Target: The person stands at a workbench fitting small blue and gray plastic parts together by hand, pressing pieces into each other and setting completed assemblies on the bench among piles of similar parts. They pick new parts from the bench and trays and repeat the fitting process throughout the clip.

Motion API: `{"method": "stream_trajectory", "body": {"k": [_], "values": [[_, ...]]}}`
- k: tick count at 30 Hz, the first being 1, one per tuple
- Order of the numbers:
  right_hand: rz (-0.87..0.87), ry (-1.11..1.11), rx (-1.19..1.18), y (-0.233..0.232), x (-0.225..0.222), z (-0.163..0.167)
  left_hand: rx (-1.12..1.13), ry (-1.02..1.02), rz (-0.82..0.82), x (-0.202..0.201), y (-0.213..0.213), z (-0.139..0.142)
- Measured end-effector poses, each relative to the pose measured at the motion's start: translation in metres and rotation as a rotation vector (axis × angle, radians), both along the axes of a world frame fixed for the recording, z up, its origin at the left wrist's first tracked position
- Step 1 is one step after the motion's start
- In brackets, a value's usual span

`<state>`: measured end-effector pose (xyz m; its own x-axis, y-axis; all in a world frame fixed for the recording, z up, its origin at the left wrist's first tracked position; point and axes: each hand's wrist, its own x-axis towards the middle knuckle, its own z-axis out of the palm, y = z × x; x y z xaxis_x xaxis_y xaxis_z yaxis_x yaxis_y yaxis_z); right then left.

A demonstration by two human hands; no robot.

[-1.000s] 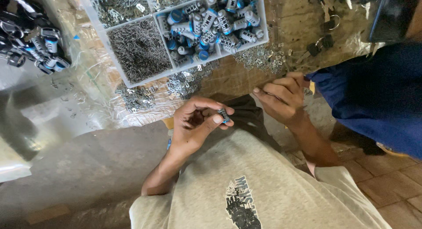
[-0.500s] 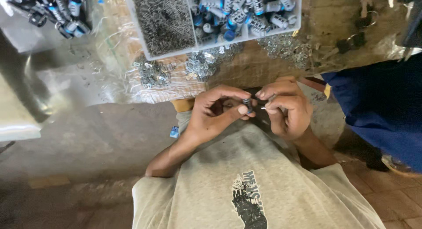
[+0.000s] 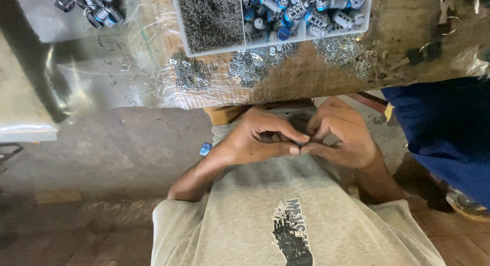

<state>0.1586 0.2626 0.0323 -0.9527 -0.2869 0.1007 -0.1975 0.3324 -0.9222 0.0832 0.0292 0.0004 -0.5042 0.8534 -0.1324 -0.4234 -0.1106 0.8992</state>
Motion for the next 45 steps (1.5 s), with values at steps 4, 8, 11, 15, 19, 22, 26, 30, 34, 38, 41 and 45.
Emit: {"method": "stream_trajectory", "body": {"k": [4,8,11,15,19,22,26,30,34,38,41,45], "values": [[-0.254,0.196,0.497,0.007,0.021,-0.019,-0.065,-0.018,0.044,0.001,-0.002,0.004],[-0.324,0.337,0.801,0.024,0.031,-0.037,0.023,-0.235,0.209,-0.001,-0.003,0.001],[-0.479,0.363,0.848,0.031,0.026,-0.046,0.063,-0.244,0.29,-0.008,-0.005,-0.004],[-0.477,0.497,0.758,0.013,0.005,-0.06,-0.02,-0.204,0.403,-0.006,-0.006,-0.003],[-0.298,0.458,0.894,0.0,-0.014,-0.06,-0.071,-0.21,0.528,0.005,-0.002,0.008],[-0.247,0.472,0.863,0.005,-0.021,-0.052,-0.055,-0.189,0.584,0.01,0.001,0.014],[-0.174,0.538,0.793,0.021,-0.019,-0.045,-0.091,-0.17,0.647,0.016,0.009,0.016],[-0.195,0.534,0.758,0.025,-0.017,-0.051,-0.098,-0.196,0.65,0.02,0.014,0.015],[-0.167,0.537,0.741,0.028,-0.02,-0.051,-0.063,-0.238,0.62,0.013,0.016,0.016],[0.001,0.65,0.691,0.04,-0.035,-0.041,-0.087,-0.242,0.582,0.002,0.025,0.014],[0.059,0.649,0.462,0.05,-0.051,-0.031,-0.103,-0.272,0.549,-0.001,0.037,0.014],[0.007,0.513,0.133,0.056,-0.071,-0.01,-0.061,-0.319,0.542,-0.004,0.058,0.019]]}}
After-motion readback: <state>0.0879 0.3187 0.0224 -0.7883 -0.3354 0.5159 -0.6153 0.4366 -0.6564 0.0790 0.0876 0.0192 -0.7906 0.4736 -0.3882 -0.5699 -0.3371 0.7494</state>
